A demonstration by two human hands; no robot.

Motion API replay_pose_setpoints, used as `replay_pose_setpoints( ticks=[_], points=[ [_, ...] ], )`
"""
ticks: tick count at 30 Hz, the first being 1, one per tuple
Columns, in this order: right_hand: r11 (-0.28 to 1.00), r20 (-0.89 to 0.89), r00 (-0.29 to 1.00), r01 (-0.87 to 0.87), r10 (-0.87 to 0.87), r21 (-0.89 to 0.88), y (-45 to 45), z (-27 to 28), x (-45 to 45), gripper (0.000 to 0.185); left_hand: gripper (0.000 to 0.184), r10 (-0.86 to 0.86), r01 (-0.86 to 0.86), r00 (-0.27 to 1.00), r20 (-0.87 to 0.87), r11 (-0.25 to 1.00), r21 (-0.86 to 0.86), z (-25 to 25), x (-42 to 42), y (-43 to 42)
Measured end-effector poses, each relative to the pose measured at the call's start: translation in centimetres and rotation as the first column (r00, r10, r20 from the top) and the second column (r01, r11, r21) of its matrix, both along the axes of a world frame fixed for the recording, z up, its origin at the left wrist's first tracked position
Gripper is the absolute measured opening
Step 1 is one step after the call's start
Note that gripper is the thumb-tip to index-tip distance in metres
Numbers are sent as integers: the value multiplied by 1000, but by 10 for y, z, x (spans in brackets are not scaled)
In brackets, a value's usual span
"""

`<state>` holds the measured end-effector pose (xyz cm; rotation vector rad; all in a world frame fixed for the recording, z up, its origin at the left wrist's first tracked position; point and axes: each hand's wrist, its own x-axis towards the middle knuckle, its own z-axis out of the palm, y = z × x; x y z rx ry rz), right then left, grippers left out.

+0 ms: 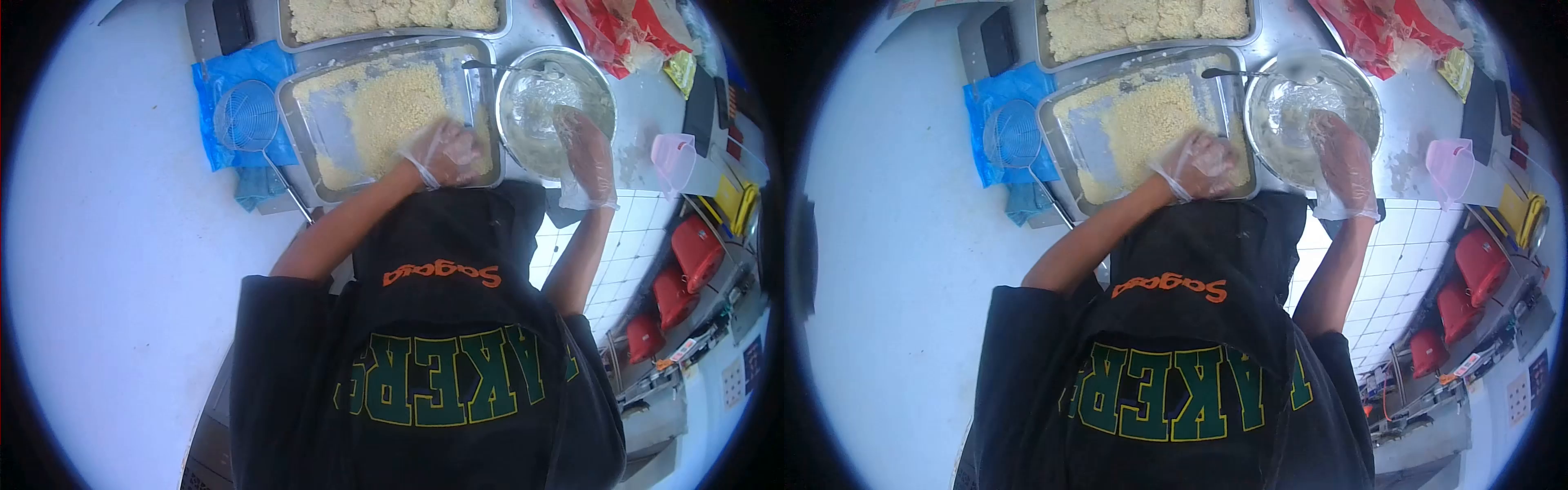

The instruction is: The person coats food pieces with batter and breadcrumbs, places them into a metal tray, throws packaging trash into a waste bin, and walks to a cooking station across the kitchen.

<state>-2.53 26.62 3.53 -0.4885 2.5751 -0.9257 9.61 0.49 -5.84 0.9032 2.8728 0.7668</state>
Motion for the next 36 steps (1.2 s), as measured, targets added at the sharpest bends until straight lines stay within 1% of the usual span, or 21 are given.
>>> replay_pose_setpoints(
  ticks=[1,3,4,6,7,9,10,12,15,16,17,19,21,23,25,26,28,29,31,34,36],
  points=[
    [1000,9,1000,24,-24,-8,1,1,0,37,18,-3,3,1000,-5,1000,-7,-2,-1,4],
    [1000,-42,999,4,-4,-3,17,-17,8,34,19,63,-52,963,262,997,-49,-1,-4,12],
    [1000,-62,998,0,0,3,18,-17,10,34,19,57,-46,964,258,998,-49,3,-4,11],
    [1000,-86,996,2,-2,-5,17,-11,11,35,25,-88,160,958,273,954,-255,14,-6,-4],
    [1000,-37,999,1,-1,3,14,-6,10,36,25,-94,170,958,271,947,-274,16,-3,-17],
    [999,19,1000,24,-23,-25,4,-6,5,36,28,-4,29,998,70,936,-351,18,3,-48],
    [1000,31,999,10,-10,-7,5,-10,5,36,28,-25,57,996,89,928,-369,25,0,-53],
    [1000,7,1000,23,-23,-16,14,-26,10,35,38,145,-144,989,-22,931,-336,29,-12,-45],
    [998,28,998,63,-63,11,16,-26,13,37,51,34,20,993,114,897,-441,10,-15,-8],
    [997,32,997,74,-74,30,19,-28,13,37,57,12,137,962,272,840,-524,11,-14,-4],
    [996,-48,995,85,-85,-8,23,-29,19,38,57,-6,151,960,278,850,-505,8,-18,-4],
    [997,-116,991,67,-72,-42,18,-19,22,39,57,18,83,978,207,881,-466,7,-13,-8],
    [995,112,989,90,-96,52,7,-13,6,39,57,42,52,981,190,882,-468,5,-18,-6],
    [999,29,998,49,-50,12,7,-18,3,37,58,61,41,979,194,877,-479,9,-15,-13],
    [998,-10,998,63,-63,6,6,-14,3,35,58,264,-211,958,110,913,-349,26,-24,-26],
    [998,-10,998,65,-65,14,7,-12,5,35,58,260,-209,959,112,916,-342,22,-24,-30],
    [997,4,998,61,-61,-43,10,-10,1,33,60,628,-622,778,7,772,-133,8,-32,-36],
    [998,-2,999,48,-48,-34,11,-11,-1,33,60,638,-633,770,9,765,-123,2,-33,-40],
    [999,-48,998,30,-29,28,17,-19,5,32,62,565,-543,825,16,800,-254,-2,-32,-43],
    [989,9,996,-87,87,120,17,-38,6,32,63,558,-509,826,85,800,-317,0,-35,-49],
    [980,-15,989,-143,147,140,2,-37,0,32,62,597,-554,802,29,761,-337,-2,-42,-49]
  ],
)
